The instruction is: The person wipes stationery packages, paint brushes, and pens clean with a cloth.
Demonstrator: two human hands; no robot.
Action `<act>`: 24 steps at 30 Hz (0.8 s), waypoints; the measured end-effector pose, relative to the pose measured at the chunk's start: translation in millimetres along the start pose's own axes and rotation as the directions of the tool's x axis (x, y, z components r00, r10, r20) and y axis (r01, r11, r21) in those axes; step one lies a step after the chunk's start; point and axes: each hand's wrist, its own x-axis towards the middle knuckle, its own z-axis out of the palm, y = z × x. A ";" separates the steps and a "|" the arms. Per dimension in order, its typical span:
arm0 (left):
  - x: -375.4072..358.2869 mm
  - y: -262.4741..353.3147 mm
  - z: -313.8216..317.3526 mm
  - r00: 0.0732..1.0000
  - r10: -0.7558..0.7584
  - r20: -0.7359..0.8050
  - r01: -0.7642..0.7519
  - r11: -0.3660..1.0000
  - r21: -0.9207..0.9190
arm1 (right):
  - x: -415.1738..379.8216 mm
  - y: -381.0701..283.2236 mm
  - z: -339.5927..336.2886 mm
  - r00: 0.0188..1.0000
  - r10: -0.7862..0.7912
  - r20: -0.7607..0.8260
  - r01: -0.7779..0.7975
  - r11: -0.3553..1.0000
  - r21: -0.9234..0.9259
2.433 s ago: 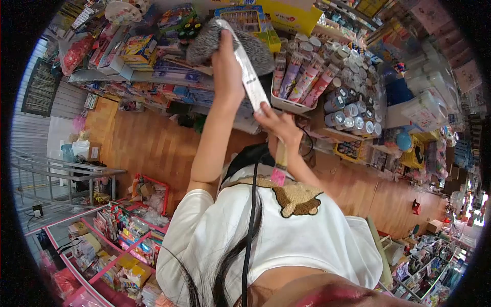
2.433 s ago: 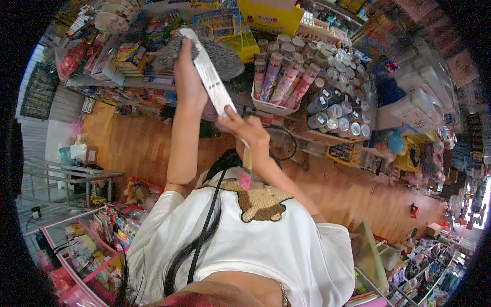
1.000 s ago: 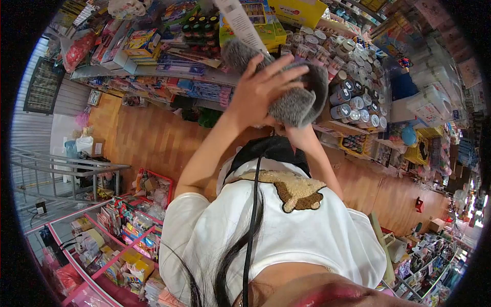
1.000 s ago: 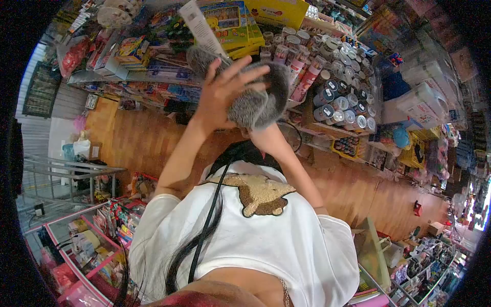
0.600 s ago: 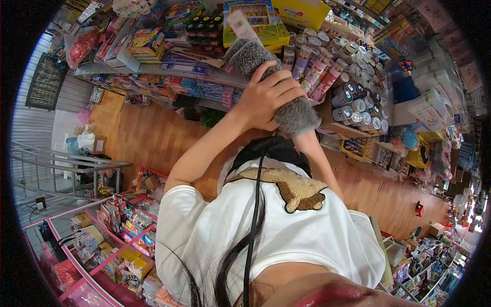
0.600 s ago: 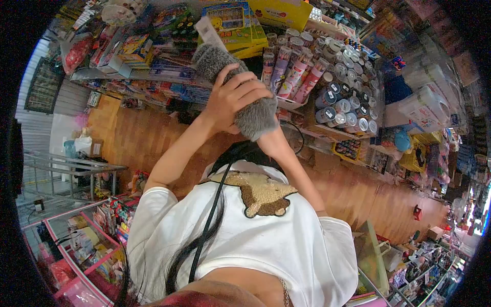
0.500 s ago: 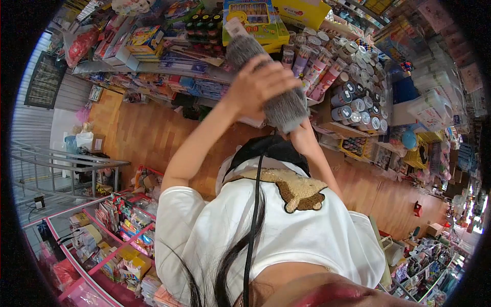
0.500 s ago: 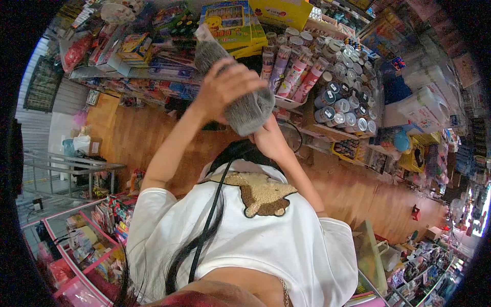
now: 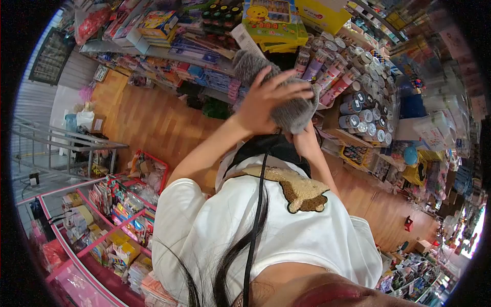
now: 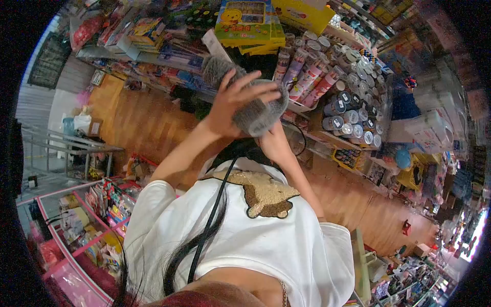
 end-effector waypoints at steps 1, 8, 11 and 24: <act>1.0 -17.7 -0.1 0.997 -0.043 -0.064 0.045 0.998 0.036 | 1.6 -6.3 1.9 0.998 0.053 0.036 -0.052 0.998 -0.023; -20.2 -80.2 22.4 0.959 -0.163 -0.232 0.156 0.987 -0.048 | 11.0 -11.4 14.7 0.978 0.181 0.104 -0.169 0.979 -0.114; -33.3 -6.1 27.0 0.969 -0.224 -0.108 0.216 0.973 -0.080 | 19.4 15.8 8.0 0.990 0.058 0.129 -0.025 0.970 -0.243; -103.7 -48.8 35.6 0.677 -0.639 -0.365 0.428 0.745 -0.512 | 46.2 10.3 45.1 0.905 0.156 0.396 0.116 0.804 -0.583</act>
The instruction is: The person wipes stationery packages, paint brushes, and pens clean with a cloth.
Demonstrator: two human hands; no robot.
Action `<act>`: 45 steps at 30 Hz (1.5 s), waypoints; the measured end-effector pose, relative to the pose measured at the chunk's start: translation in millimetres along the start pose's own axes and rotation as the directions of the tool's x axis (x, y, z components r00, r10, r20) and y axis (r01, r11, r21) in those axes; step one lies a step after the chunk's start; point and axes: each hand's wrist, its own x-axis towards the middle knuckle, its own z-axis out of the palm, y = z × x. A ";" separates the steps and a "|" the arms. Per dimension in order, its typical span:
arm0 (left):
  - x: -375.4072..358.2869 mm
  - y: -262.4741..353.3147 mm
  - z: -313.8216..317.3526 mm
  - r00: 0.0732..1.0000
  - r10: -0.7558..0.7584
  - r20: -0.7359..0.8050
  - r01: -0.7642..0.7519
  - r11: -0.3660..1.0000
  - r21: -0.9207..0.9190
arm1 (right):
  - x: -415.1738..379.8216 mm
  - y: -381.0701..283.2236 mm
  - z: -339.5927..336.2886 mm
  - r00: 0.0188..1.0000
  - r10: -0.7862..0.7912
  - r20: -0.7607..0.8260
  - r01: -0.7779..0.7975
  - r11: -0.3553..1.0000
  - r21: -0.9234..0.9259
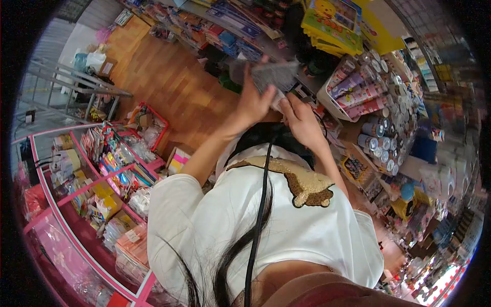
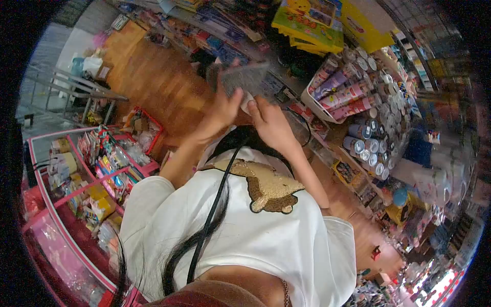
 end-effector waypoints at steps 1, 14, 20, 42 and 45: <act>-8.9 11.3 3.7 0.997 0.079 -0.005 -0.079 0.996 0.038 | 5.8 6.6 5.1 0.998 0.028 0.049 -0.031 0.998 0.063; -19.4 -127.6 -135.8 0.970 0.227 -0.083 -0.118 0.746 0.656 | 67.6 -6.7 21.3 0.915 -0.086 0.394 0.110 0.993 -0.039; -71.8 -167.6 -178.4 0.566 -0.364 -0.739 0.665 0.732 0.148 | 107.8 23.4 5.3 0.948 0.008 0.319 0.044 0.987 -0.154; -199.3 -168.2 -141.3 0.169 -0.685 -0.709 0.618 0.634 -0.465 | 319.5 132.2 33.8 0.893 -0.420 -0.160 -0.008 0.341 -0.940; -192.7 -177.0 -136.8 0.130 -0.727 -0.674 0.567 0.612 -0.551 | 303.8 121.7 32.9 0.867 -0.468 -0.173 0.036 0.404 -0.914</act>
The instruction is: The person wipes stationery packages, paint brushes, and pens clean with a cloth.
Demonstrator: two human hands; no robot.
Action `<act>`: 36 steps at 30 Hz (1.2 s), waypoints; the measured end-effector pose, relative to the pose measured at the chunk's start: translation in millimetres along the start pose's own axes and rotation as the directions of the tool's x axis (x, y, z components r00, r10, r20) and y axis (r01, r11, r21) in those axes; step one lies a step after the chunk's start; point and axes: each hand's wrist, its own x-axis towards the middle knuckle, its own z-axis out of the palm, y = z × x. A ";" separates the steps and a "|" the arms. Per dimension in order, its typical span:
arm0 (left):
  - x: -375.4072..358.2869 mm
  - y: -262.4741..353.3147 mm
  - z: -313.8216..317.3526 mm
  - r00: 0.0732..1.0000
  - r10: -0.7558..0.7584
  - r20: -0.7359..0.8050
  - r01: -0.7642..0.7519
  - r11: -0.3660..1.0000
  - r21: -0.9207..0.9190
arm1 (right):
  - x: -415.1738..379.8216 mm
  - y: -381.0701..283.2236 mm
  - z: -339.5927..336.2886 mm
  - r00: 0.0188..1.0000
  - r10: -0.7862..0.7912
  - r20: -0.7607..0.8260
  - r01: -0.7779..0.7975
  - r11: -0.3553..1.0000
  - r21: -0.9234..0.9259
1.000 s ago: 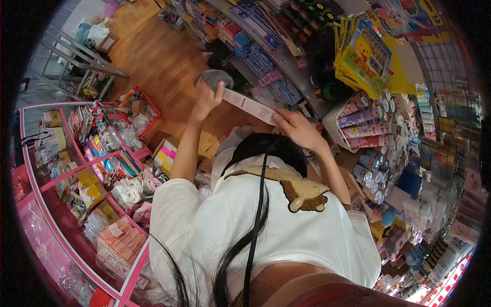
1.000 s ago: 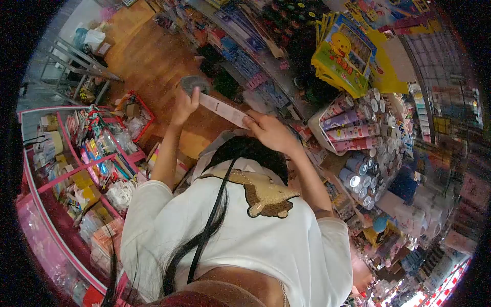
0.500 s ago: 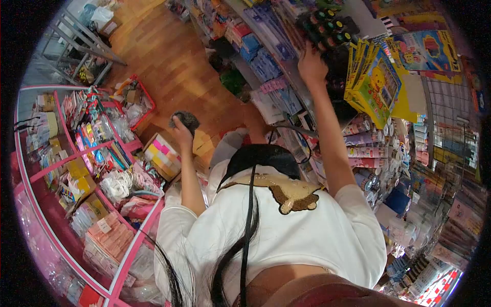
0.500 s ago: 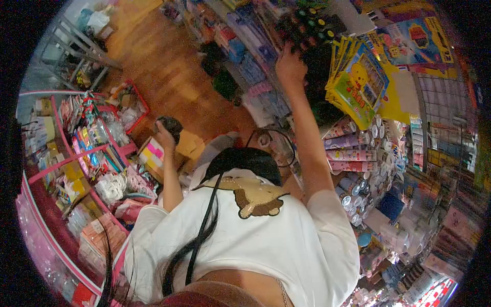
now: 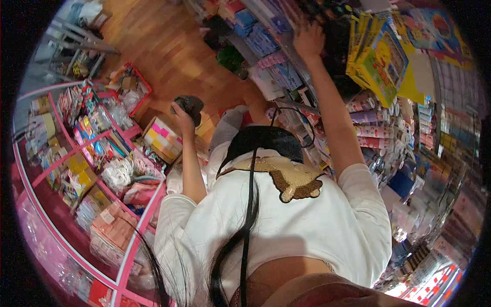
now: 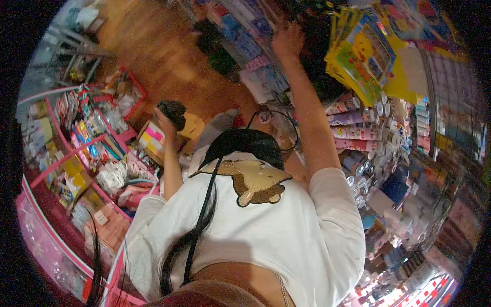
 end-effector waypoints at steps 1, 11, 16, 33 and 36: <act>-0.7 8.4 9.2 1.000 -0.006 -0.005 0.006 1.000 -0.013 | -1.3 -6.1 -11.2 1.000 0.002 -0.021 -0.001 1.000 0.024; -11.9 76.6 138.6 0.862 0.065 0.503 -0.058 0.998 -0.030 | -126.9 -16.8 -210.9 0.951 -0.153 -0.270 0.304 0.638 0.708; -50.2 101.7 204.0 0.766 0.089 0.637 -0.065 0.996 -0.062 | -157.8 86.1 -318.3 0.793 0.234 -0.563 0.049 0.896 0.441; -140.2 149.3 215.1 0.551 0.265 0.791 0.108 0.918 -0.383 | -109.9 322.3 -359.9 0.246 0.685 -0.685 -0.692 0.619 0.371; -130.2 136.0 217.8 0.623 0.298 0.724 0.009 0.922 -0.387 | -121.0 280.1 -378.6 0.271 0.772 -0.575 -0.709 0.564 0.423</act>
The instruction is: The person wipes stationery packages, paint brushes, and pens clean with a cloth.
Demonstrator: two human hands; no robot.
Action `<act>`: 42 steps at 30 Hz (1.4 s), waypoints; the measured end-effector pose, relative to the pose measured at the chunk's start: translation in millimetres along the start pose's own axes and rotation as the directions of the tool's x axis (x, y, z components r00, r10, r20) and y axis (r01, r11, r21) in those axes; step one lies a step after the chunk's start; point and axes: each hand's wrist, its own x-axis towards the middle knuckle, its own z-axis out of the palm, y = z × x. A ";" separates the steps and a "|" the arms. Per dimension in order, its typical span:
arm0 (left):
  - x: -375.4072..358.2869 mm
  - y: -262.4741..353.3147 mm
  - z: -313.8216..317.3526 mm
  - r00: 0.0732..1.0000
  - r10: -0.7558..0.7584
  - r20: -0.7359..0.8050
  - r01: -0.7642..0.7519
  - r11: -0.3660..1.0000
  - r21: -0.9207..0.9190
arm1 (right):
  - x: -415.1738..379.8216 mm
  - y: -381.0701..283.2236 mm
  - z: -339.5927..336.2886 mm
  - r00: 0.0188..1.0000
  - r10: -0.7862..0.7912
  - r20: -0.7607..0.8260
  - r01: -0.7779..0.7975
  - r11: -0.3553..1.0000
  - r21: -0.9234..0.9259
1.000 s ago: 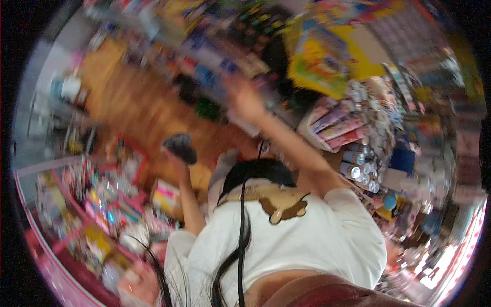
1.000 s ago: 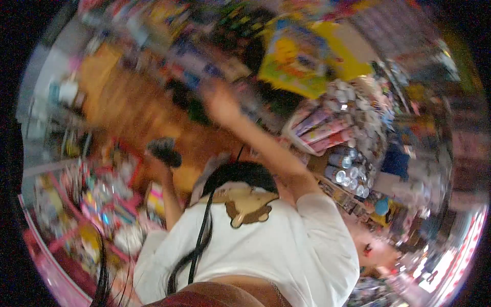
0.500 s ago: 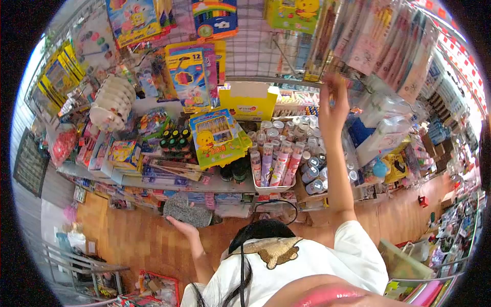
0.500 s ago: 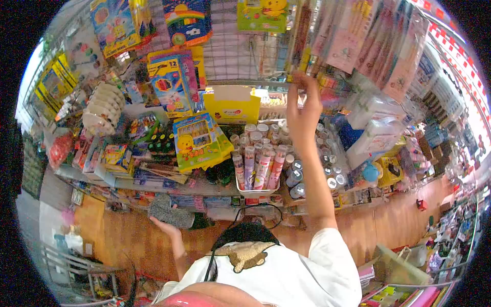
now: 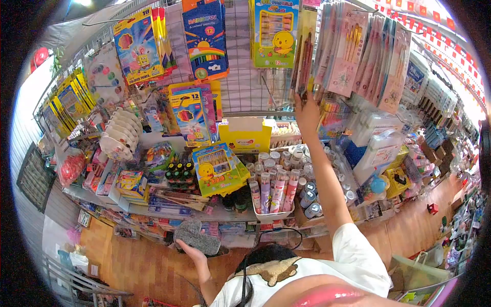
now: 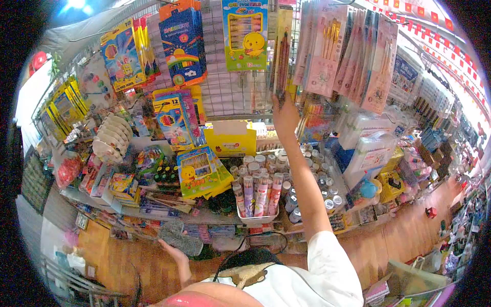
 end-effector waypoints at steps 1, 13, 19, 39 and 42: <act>0.1 0.2 1.2 1.000 -0.001 0.007 0.001 1.000 0.008 | -8.3 -2.6 -4.8 0.996 -0.050 -0.070 0.049 0.999 -0.020; -10.8 17.8 27.3 0.988 -0.075 0.135 0.073 0.997 0.019 | -30.6 -20.1 -98.3 0.999 -0.030 0.038 -0.001 0.776 0.631; -12.9 16.9 39.7 1.000 -0.008 -0.012 0.009 0.996 0.090 | -34.5 -59.3 -141.4 0.993 -0.109 -0.040 0.101 0.639 0.762; -92.9 106.6 194.7 0.450 0.277 0.849 -0.786 0.574 0.229 | -262.4 -76.0 -95.2 0.732 -0.396 0.554 -0.135 0.713 0.688; -77.5 104.1 210.6 0.567 0.423 0.707 -0.740 0.639 0.211 | -270.7 -69.5 -93.6 0.697 -0.376 0.611 -0.164 0.745 0.646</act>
